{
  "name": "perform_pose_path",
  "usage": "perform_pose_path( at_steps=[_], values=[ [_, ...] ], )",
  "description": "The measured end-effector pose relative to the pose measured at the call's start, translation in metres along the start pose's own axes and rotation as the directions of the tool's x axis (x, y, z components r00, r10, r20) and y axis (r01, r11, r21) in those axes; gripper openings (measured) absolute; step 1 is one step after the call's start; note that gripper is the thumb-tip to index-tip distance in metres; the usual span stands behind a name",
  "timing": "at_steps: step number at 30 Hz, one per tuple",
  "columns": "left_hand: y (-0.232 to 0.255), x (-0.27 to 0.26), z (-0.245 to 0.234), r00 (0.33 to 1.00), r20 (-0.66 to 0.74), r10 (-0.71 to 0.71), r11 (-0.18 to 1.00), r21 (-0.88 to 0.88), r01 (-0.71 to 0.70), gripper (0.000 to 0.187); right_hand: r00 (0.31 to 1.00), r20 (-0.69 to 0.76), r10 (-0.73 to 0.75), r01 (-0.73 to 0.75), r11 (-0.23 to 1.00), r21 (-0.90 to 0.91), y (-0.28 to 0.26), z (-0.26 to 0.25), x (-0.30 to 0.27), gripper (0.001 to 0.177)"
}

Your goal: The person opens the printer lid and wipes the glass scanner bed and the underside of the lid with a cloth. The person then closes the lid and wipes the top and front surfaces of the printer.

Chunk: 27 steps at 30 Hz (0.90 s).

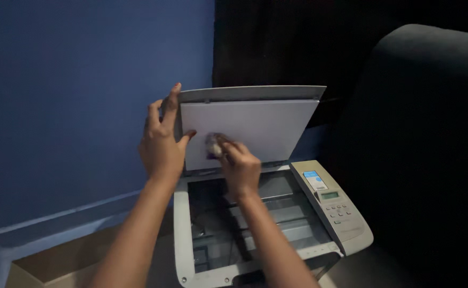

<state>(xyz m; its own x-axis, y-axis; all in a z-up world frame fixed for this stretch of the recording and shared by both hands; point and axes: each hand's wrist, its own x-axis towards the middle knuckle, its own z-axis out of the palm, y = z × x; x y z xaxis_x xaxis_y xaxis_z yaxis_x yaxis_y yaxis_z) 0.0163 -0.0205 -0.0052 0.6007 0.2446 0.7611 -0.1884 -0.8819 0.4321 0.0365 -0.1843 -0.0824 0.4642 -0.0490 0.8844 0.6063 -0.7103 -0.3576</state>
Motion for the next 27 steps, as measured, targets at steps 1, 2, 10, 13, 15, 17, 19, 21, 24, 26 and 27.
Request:
perform_pose_path(
  at_steps=[1, 2, 10, 13, 15, 17, 19, 21, 24, 26, 27],
  values=[
    [-0.001, 0.0, 0.0, 1.0, 0.013, -0.006, 1.0, 0.019, 0.006, 0.113, 1.0, 0.004, 0.03, -0.03, 1.0, -0.001, 0.01, -0.005, 0.001, 0.033],
    [0.0, 0.001, 0.0, 1.0, 0.027, -0.009, 0.999, 0.036, 0.008, 0.114, 0.998, 0.005, 0.06, -0.06, 0.998, -0.005, 0.021, -0.011, 0.002, 0.031],
    [-0.001, -0.002, 0.004, 1.0, 0.019, -0.012, 0.999, 0.053, 0.011, 0.113, 0.906, -0.269, 0.327, -0.321, 0.945, 0.066, 0.106, -0.055, 0.013, 0.037],
    [-0.001, -0.002, 0.001, 1.0, 0.003, 0.004, 1.0, 0.022, -0.005, 0.112, 0.844, -0.333, 0.42, -0.414, 0.906, 0.091, 0.118, -0.063, 0.022, 0.042],
    [-0.001, 0.002, 0.002, 1.0, 0.011, -0.003, 1.0, 0.006, 0.003, 0.111, 0.816, -0.365, 0.448, -0.444, 0.89, 0.1, 0.12, -0.07, 0.04, 0.042],
    [0.0, 0.003, 0.002, 0.998, 0.042, -0.04, 0.999, 0.008, 0.04, 0.109, 0.803, -0.438, 0.405, -0.397, 0.911, 0.114, 0.121, -0.078, 0.063, 0.04],
    [0.0, -0.002, 0.002, 1.0, 0.008, -0.022, 1.0, 0.013, 0.022, 0.11, 0.841, -0.379, 0.386, -0.348, 0.923, 0.167, 0.119, -0.082, 0.083, 0.044],
    [0.001, -0.003, 0.001, 1.0, -0.01, -0.011, 1.0, 0.018, 0.011, 0.11, 0.849, -0.344, 0.402, -0.353, 0.914, 0.198, 0.117, -0.082, 0.092, 0.046],
    [0.0, -0.001, 0.004, 1.0, -0.021, 0.0, 1.0, 0.027, 0.0, 0.11, 0.835, -0.353, 0.422, -0.38, 0.906, 0.185, 0.123, -0.071, 0.091, 0.045],
    [0.0, 0.0, 0.004, 0.999, -0.033, 0.019, 0.999, 0.051, -0.017, 0.111, 0.847, -0.388, 0.363, -0.329, 0.932, 0.154, 0.134, -0.06, 0.079, 0.045],
    [0.0, 0.0, 0.004, 1.0, -0.026, 0.004, 0.999, 0.047, -0.003, 0.111, 0.825, -0.376, 0.422, -0.351, 0.904, 0.246, 0.141, -0.055, 0.073, 0.041]
  ],
)
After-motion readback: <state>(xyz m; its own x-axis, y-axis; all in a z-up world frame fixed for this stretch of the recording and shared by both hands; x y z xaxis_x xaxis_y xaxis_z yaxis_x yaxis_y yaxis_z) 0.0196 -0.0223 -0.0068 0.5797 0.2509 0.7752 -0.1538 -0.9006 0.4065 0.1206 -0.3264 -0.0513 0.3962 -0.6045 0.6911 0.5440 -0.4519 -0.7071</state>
